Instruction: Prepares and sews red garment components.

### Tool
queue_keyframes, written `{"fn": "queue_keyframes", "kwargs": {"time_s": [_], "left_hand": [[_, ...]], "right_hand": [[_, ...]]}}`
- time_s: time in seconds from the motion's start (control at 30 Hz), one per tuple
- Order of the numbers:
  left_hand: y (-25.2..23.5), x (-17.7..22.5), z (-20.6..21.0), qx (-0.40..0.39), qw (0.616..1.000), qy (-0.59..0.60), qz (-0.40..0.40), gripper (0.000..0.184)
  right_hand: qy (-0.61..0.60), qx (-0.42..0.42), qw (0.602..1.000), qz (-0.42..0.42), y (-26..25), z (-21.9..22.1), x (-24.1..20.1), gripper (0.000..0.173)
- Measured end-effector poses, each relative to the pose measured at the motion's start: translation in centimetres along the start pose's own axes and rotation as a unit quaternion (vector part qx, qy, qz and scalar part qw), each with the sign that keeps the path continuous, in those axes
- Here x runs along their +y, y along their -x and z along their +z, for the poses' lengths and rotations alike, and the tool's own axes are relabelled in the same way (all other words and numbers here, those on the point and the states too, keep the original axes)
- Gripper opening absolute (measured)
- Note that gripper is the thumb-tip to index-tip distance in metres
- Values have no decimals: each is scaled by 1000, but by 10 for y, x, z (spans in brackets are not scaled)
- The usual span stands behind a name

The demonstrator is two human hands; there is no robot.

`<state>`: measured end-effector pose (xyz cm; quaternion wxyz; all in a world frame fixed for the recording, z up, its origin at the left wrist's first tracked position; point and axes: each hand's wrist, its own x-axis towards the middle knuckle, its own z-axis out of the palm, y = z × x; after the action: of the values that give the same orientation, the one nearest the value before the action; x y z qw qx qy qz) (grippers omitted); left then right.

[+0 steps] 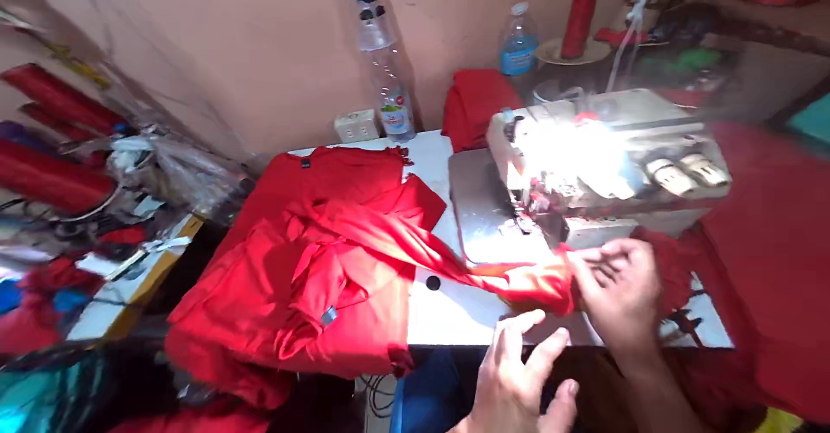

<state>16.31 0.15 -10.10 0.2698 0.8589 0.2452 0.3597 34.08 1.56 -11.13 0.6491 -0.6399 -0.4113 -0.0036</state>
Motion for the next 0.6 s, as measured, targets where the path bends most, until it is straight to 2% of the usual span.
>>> {"fn": "queue_keyframes", "kwargs": {"time_s": [0.1,0.17,0.23,0.3,0.33,0.4,0.43,0.47,0.5,0.53,0.6], "left_hand": [[19,-15,-38,103,992,-58,-46,25],[37,-25,-63,168,978,-91,-81,21],[53,-30,-85,190,972,-87,-112,17],[64,-31,-96,219,962,-93,-133,16],[69,-32,-101,236,958,-99,-133,15],[80,-36,-110,268,949,-119,-111,14],[85,-40,-115,288,944,-129,-97,14],[91,-45,-122,309,937,-144,-81,15],[96,-52,-129,331,926,-168,-66,18],[99,-63,-136,357,912,-198,-46,24],[97,-89,-147,401,874,-272,-32,52]], "right_hand": [[68,-11,991,-116,22,0,-39,31],[20,-52,982,-179,33,22,-73,29],[-78,-149,961,-218,28,71,-113,23],[-109,-298,918,-238,15,141,-146,24],[-71,-396,887,-228,7,176,-157,32],[86,-562,802,-185,-6,236,-172,48],[158,-600,765,-170,-9,258,-174,46],[194,-614,748,-161,-12,268,-173,39],[194,-608,754,-157,-15,266,-172,36],[160,-586,779,-153,-19,254,-174,35],[33,-513,848,-128,-28,210,-181,33]]}}
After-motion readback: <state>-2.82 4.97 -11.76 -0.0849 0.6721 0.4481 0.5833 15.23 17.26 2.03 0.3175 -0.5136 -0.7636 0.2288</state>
